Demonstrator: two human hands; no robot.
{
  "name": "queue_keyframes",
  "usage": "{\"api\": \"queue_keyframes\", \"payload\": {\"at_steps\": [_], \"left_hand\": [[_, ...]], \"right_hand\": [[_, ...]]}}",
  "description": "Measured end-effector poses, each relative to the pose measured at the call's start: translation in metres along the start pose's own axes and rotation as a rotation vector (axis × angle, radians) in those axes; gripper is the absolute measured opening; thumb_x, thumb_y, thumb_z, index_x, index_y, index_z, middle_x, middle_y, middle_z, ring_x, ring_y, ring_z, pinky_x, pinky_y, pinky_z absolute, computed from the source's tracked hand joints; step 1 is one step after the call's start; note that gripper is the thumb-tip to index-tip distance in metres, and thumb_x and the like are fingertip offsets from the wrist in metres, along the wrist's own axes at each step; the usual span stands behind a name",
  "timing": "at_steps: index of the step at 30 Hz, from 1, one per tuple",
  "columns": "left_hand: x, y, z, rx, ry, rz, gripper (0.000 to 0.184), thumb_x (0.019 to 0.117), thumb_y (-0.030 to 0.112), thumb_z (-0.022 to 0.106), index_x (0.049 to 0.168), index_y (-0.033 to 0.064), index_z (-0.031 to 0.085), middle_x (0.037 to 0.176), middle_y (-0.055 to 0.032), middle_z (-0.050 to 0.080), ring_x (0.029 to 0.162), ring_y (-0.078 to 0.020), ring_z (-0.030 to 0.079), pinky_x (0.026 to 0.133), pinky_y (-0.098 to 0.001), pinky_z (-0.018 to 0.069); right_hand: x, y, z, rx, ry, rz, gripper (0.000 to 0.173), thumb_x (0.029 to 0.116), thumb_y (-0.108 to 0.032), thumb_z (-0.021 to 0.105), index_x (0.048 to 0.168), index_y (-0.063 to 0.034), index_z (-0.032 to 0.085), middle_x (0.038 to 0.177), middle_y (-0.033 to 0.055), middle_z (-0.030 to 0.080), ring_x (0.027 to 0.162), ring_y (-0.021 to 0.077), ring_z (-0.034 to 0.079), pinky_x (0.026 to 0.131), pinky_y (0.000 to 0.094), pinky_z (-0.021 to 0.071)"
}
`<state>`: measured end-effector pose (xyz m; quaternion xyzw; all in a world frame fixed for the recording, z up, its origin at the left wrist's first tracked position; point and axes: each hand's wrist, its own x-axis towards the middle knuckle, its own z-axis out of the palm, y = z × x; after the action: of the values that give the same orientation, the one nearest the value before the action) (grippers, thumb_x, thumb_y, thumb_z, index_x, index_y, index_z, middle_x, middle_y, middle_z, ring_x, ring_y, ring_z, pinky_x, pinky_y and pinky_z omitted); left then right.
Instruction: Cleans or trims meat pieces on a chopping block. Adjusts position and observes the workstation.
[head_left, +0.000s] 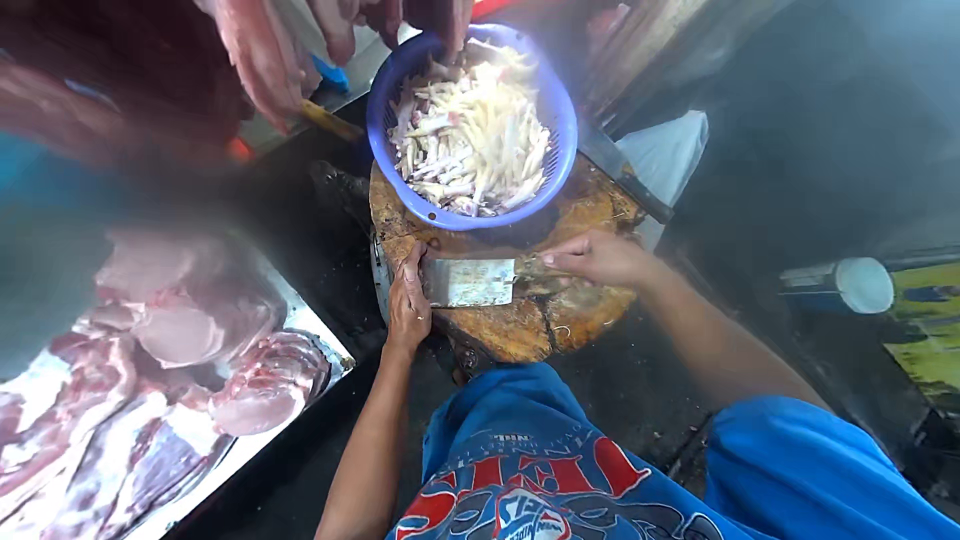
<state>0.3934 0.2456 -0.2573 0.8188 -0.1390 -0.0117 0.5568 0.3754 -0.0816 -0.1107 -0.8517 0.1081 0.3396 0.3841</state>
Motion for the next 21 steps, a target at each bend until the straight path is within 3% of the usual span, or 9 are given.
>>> {"api": "queue_keyframes", "payload": {"at_steps": [3,8,10,12,14,16,17,19,21], "left_hand": [[0.005,0.006,-0.005,-0.015,0.016,-0.063,0.080,0.1062,0.057,0.002,0.153,0.0102,0.046,0.150,-0.0081,0.056,0.140,-0.0179,0.051,0.118,-0.0463,0.0404],[0.000,0.039,-0.013,-0.045,-0.025,-0.022,0.086,0.1060,0.060,0.004,0.152,-0.0009,0.043,0.149,-0.0179,0.055,0.139,-0.0226,0.053,0.118,-0.0430,0.0416],[-0.011,0.080,-0.011,0.140,-0.100,0.103,0.085,0.1062,0.059,0.004,0.154,-0.0011,0.039,0.152,-0.0193,0.052,0.142,-0.0249,0.049,0.122,-0.0450,0.0353],[-0.022,0.132,0.001,0.327,-0.129,0.254,0.075,0.1070,0.050,0.005,0.156,0.0032,0.039,0.155,-0.0163,0.050,0.147,-0.0268,0.042,0.126,-0.0547,0.0183],[-0.033,0.173,0.025,0.311,-0.062,0.405,0.064,0.1084,0.048,0.012,0.155,0.0179,0.042,0.156,-0.0040,0.050,0.151,-0.0187,0.037,0.128,-0.0548,0.0088],[-0.041,0.195,0.058,0.187,0.019,0.551,0.053,0.1075,0.053,0.024,0.153,0.0326,0.042,0.152,0.0094,0.053,0.148,-0.0136,0.040,0.127,-0.0498,0.0187],[-0.044,0.199,0.077,0.118,0.024,0.597,0.053,0.1054,0.057,0.029,0.152,0.0347,0.042,0.149,0.0127,0.055,0.145,-0.0131,0.044,0.125,-0.0475,0.0247],[-0.051,0.200,0.124,-0.045,0.002,0.604,0.053,0.1031,0.061,0.036,0.147,0.0336,0.048,0.137,0.0129,0.062,0.135,-0.0146,0.054,0.119,-0.0445,0.0370],[-0.062,0.194,0.183,-0.169,-0.083,0.502,0.050,0.1042,0.061,0.034,0.136,0.0308,0.058,0.126,0.0104,0.068,0.126,-0.0151,0.061,0.113,-0.0421,0.0456]], "right_hand": [[0.009,0.023,0.031,0.140,-0.005,-0.017,0.035,0.1058,-0.041,0.056,0.130,-0.0214,0.072,0.084,0.0009,0.075,0.053,0.0085,0.058,0.051,0.0272,0.0499],[-0.001,0.071,0.065,0.465,-0.069,-0.108,0.040,0.1052,-0.040,0.058,0.139,-0.0191,0.066,0.086,-0.0003,0.074,0.051,0.0042,0.054,0.048,0.0214,0.0463],[-0.018,0.098,0.073,0.604,-0.077,-0.189,0.041,0.1056,-0.035,0.058,0.140,-0.0137,0.064,0.086,0.0007,0.074,0.049,0.0037,0.053,0.046,0.0207,0.0459],[-0.041,0.129,0.073,0.726,-0.073,-0.247,0.040,0.1058,-0.029,0.058,0.140,-0.0093,0.063,0.084,0.0003,0.073,0.049,0.0026,0.052,0.044,0.0194,0.0448],[-0.069,0.166,0.069,0.820,-0.045,-0.277,0.039,0.1046,-0.026,0.059,0.139,-0.0081,0.064,0.082,0.0005,0.073,0.048,0.0019,0.052,0.044,0.0186,0.0436],[-0.103,0.210,0.061,0.860,0.011,-0.279,0.043,0.1016,-0.028,0.063,0.139,-0.0076,0.064,0.083,0.0005,0.073,0.049,0.0020,0.052,0.044,0.0190,0.0445],[-0.122,0.233,0.056,0.878,0.049,-0.265,0.044,0.0992,-0.028,0.066,0.138,-0.0071,0.065,0.084,0.0002,0.073,0.049,0.0019,0.053,0.045,0.0191,0.0453],[-0.166,0.279,0.045,0.914,0.167,-0.190,0.047,0.0936,-0.031,0.072,0.133,-0.0067,0.068,0.085,-0.0015,0.074,0.051,0.0010,0.054,0.047,0.0192,0.0467],[-0.214,0.321,0.029,0.917,0.302,-0.058,0.046,0.0908,-0.029,0.072,0.131,-0.0066,0.069,0.083,-0.0018,0.074,0.051,0.0016,0.054,0.047,0.0202,0.0477]]}}
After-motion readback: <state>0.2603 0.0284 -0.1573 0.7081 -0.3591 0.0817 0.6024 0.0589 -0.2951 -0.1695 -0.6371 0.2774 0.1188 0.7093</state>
